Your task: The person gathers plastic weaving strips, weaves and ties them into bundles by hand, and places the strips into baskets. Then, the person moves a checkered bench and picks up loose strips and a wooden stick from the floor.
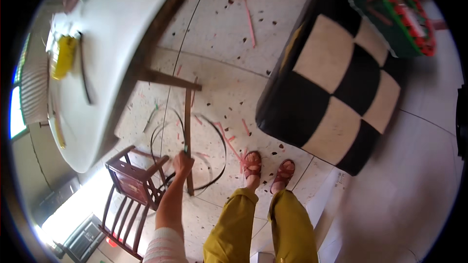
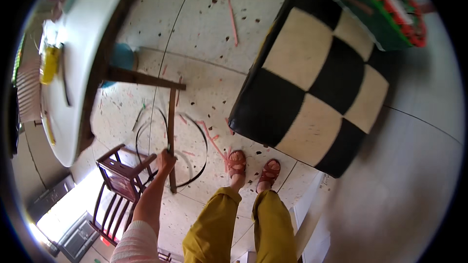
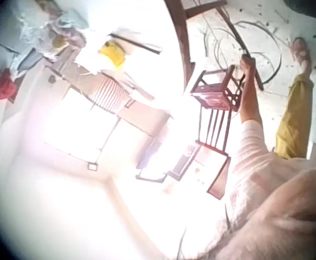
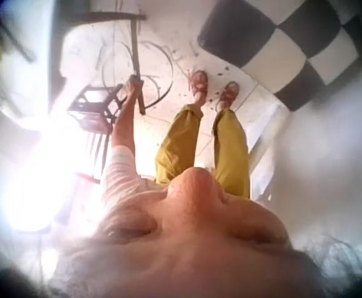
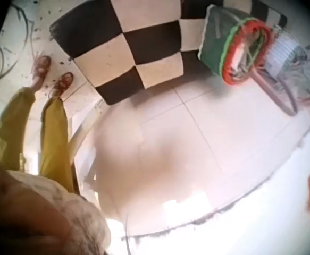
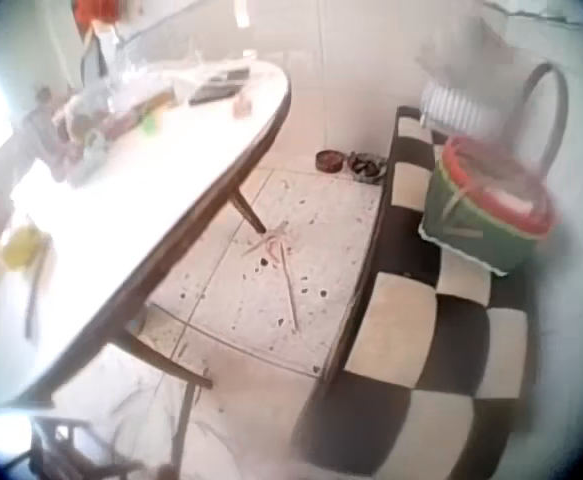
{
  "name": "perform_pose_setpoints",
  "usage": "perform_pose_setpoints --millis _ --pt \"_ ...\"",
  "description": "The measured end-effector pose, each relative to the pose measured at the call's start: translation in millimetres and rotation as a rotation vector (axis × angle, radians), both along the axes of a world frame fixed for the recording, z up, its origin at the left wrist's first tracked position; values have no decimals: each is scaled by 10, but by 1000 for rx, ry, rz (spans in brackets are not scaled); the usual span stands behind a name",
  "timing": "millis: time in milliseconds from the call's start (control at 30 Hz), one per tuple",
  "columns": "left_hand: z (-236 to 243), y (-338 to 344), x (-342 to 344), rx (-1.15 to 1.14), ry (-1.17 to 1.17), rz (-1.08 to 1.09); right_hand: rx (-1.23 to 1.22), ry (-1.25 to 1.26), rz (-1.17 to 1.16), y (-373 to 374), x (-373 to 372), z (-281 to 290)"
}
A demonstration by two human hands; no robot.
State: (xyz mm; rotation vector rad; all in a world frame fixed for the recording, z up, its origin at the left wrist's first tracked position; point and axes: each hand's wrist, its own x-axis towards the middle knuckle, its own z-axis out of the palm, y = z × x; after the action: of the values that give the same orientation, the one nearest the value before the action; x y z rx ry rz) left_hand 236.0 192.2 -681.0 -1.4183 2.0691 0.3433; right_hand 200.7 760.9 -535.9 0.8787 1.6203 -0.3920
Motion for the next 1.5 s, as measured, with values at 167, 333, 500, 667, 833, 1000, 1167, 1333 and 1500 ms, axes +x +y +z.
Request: perform_pose_setpoints --millis 167,333,500,667,833,1000,1167,1333,1500 --pt "1521 167 419 146 -12 -78 -69 42 -17 -181 -245 628" --pt "2854 626 273 349 212 -423 -100 94 -58 -163 -448 1440" --pt "4111 1067 -359 490 463 -302 -143 130 -86 -114 -582 2176" --pt "4692 1289 -1361 511 647 -332 -168 150 -127 128 -658 2692" --pt "5049 1526 -2413 483 885 -428 -180 118 -167 426 -489 3054" --pt "5647 1776 -3171 626 966 -293 -181 85 -203 617 -300 3404" --pt "5648 1600 -3374 597 930 -365 -186 59 -265 574 -184 3742" --pt "6009 1682 -3377 680 817 -555 -203 189 -502 520 39 3703" --pt "5613 1905 -3321 777 793 -704 -287 230 -654 492 198 3884"
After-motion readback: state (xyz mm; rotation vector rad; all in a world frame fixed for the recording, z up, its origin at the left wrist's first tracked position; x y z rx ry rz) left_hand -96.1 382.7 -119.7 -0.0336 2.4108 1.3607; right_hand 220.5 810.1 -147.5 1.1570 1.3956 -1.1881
